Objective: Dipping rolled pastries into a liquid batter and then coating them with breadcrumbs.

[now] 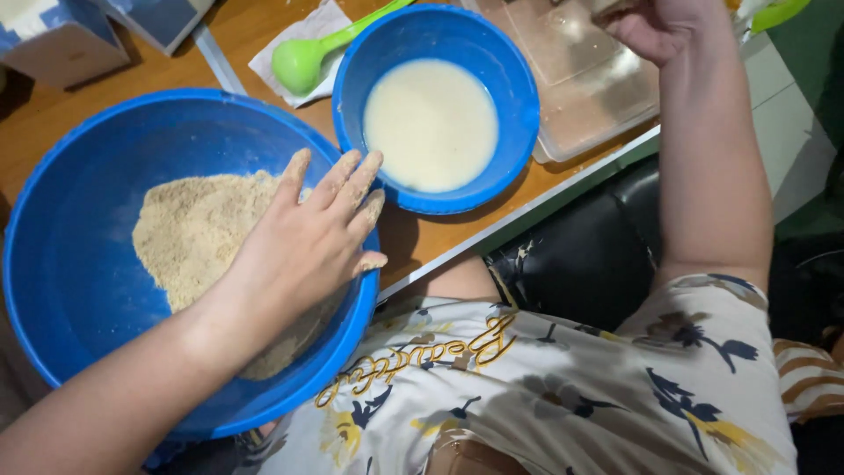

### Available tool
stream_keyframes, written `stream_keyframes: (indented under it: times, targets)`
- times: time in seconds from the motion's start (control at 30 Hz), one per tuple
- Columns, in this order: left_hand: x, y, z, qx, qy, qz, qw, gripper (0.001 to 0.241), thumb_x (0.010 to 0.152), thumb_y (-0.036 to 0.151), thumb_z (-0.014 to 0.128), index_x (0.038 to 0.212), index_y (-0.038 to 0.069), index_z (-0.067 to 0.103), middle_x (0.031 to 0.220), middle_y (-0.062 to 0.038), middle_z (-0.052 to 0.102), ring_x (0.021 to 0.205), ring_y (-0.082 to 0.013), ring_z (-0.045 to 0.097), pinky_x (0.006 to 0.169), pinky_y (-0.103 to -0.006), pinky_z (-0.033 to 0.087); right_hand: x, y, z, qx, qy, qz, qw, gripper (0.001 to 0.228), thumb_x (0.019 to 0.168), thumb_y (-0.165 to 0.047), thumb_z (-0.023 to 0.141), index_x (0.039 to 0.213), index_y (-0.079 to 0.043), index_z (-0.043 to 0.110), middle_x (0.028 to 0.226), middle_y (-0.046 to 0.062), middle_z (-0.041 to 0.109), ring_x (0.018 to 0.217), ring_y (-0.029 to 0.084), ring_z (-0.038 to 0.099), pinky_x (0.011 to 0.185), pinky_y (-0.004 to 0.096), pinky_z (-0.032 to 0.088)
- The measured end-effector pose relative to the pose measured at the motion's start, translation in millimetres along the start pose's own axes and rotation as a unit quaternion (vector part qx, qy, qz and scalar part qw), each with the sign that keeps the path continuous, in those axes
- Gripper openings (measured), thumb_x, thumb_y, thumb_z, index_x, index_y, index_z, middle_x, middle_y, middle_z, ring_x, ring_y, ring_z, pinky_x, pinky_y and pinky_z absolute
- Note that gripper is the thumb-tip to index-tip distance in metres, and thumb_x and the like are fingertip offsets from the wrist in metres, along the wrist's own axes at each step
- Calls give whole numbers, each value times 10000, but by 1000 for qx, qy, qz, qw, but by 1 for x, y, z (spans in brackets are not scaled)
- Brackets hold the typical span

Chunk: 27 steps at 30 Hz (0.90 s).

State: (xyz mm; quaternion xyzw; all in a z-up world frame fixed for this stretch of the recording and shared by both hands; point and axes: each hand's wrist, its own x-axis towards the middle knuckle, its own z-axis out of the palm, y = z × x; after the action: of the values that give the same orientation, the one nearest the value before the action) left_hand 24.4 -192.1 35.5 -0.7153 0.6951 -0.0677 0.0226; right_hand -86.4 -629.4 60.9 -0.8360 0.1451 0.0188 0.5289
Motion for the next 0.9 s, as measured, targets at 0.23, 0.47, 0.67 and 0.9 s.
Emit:
stream_keyframes:
  times: [0.23,0.47,0.67,0.9]
  targets:
    - [-7,6,0,-27,34,9,999,645,896,554,571,1290,52,662,1547,-203,446,1409,-315,437,1121,-589,335,25,3,88,39,-47,9,998,366,925,-155,728,1278,-121,638,1184,44,684,1116,224,697,928,405,629]
    - [-29,6,-10,-12,19,-20,1000,653,876,555,565,1298,64,648,1531,-186,471,1415,-313,443,1120,-563,346,60,51,156,-213,-30,-91,972,436,841,-59,749,1266,-89,654,1143,109,700,1073,274,707,919,395,572]
    - [-25,6,-5,-26,28,-31,999,662,888,568,588,1304,55,640,1506,-204,500,1397,-331,464,1109,-570,364,52,57,181,-408,64,-239,879,406,790,1,725,1185,-58,650,1118,203,610,1058,430,606,910,491,525]
    - [69,-10,57,-124,87,-7,988,337,965,252,605,1181,2,668,1242,-215,649,1164,-376,622,1000,-500,488,41,49,184,-427,-15,-177,886,353,820,-86,727,1155,-55,620,1135,210,609,1091,445,588,921,510,500]
